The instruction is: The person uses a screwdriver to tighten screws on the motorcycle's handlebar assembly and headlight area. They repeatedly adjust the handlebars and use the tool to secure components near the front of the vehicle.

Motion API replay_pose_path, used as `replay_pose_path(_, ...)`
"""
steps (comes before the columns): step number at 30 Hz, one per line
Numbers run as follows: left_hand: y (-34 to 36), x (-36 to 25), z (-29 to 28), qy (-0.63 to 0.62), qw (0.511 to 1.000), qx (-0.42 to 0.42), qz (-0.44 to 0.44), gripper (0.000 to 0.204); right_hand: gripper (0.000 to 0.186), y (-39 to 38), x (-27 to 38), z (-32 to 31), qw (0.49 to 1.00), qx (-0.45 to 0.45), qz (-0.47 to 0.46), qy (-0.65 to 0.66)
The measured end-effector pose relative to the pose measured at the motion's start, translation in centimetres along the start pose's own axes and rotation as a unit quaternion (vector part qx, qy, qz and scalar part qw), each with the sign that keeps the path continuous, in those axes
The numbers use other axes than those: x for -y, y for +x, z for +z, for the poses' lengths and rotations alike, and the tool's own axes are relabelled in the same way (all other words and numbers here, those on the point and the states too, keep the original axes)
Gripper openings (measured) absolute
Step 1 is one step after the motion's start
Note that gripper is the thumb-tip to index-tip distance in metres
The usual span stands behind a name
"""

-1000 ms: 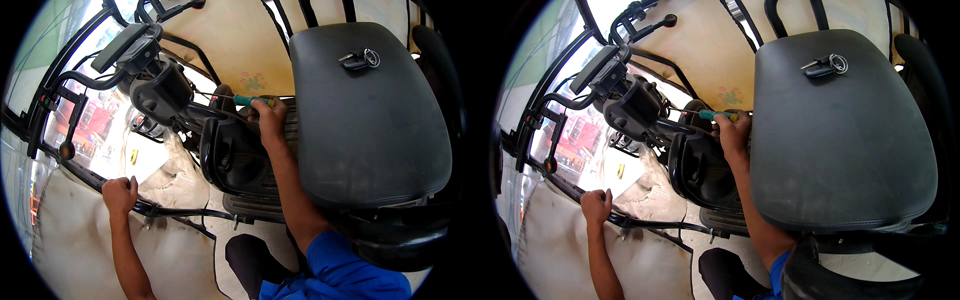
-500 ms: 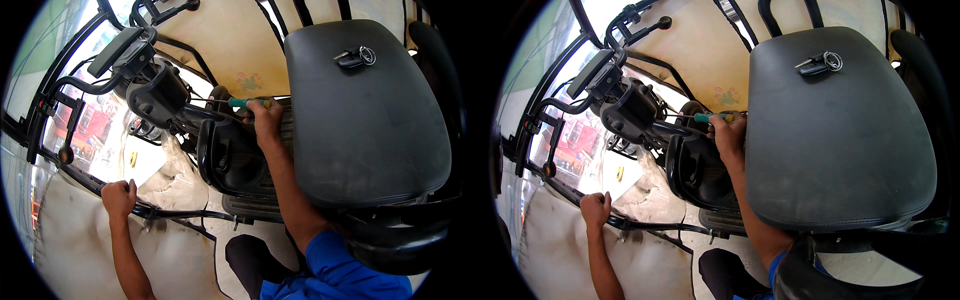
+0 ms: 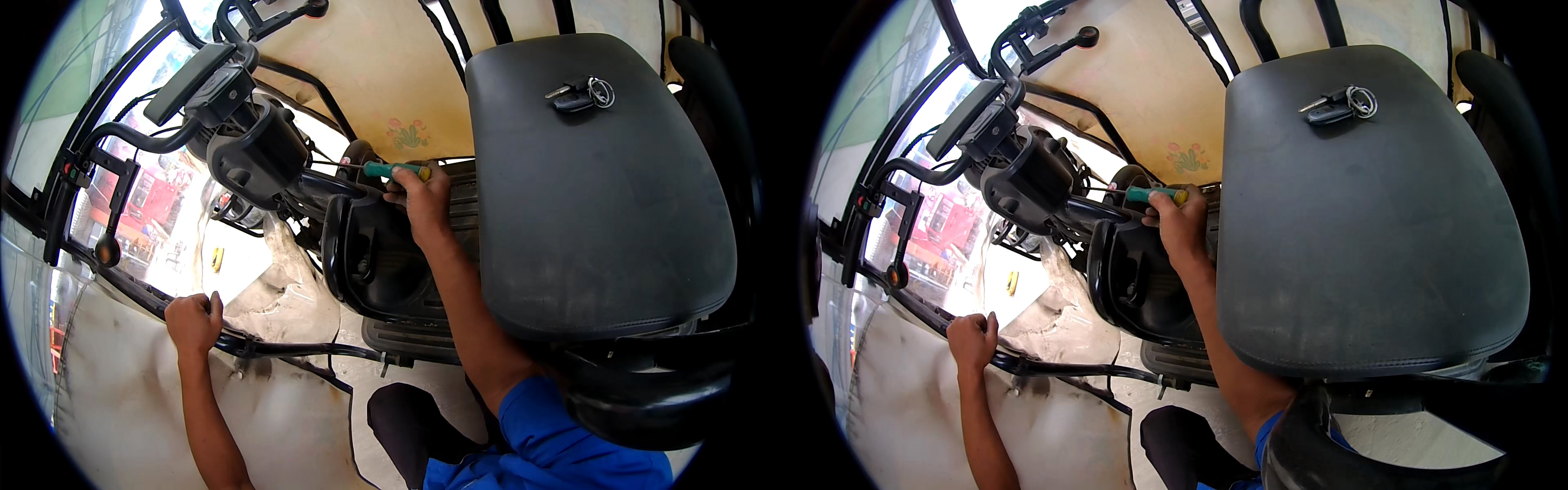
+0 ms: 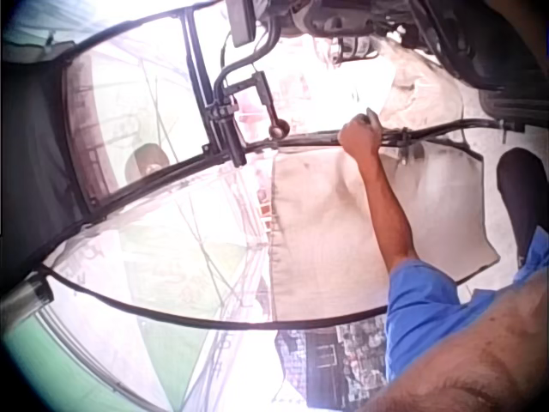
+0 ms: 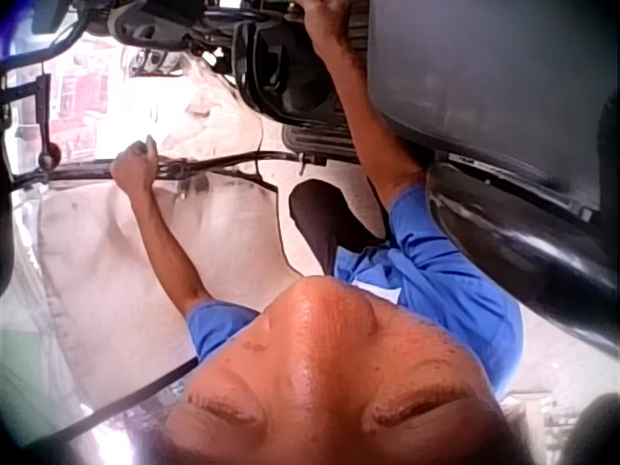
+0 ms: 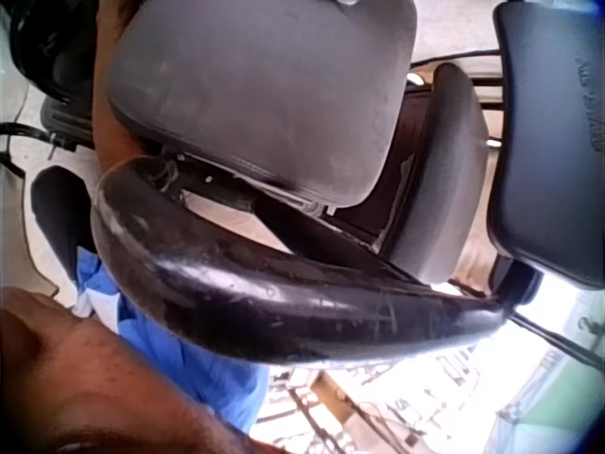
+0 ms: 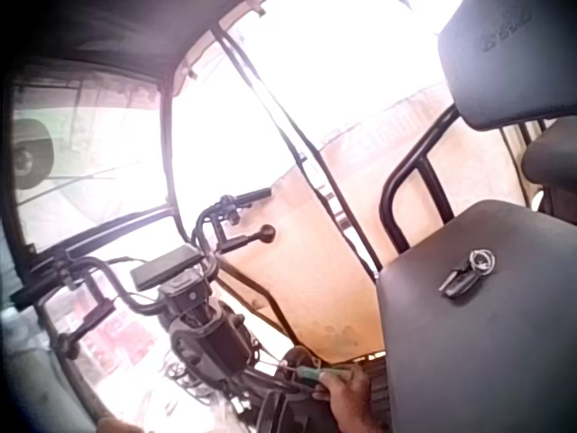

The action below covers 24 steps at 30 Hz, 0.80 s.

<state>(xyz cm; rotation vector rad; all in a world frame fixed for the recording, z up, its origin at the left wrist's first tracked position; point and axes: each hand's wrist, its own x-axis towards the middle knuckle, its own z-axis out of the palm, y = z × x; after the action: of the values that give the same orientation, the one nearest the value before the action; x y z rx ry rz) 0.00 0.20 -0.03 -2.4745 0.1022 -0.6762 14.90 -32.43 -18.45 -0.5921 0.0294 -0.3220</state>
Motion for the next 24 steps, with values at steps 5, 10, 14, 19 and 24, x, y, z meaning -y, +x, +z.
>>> replay_pose_path(5, 0.1, -0.3, 0.0, -0.007, 1.0, 0.006, -0.007, 0.039, 0.028, -0.1, 0.1, 0.0, 1.0, 0.003, 0.006, -0.01)
replay_pose_path(10, 0.3, -0.3, 0.1, -0.013, 1.0, 0.004, -0.006, 0.039, 0.028, 0.0, 0.4, -0.4, 0.999, 0.003, 0.019, -0.034)
replay_pose_path(14, 0.1, -0.3, -0.1, -0.012, 1.0, 0.004, -0.005, 0.039, 0.029, -0.1, 1.1, -0.5, 0.995, 0.009, 0.051, -0.082)
replay_pose_path(19, 0.2, -0.4, -0.1, -0.014, 1.0, 0.003, -0.004, 0.039, 0.03, 0.0, -0.2, -0.4, 0.994, 0.013, -0.051, -0.097)
replay_pose_path(24, 0.0, -0.2, -0.2, -0.008, 1.0, 0.001, -0.005, 0.039, 0.032, 0.2, 1.3, -0.7, 0.988, 0.037, 0.076, -0.126)
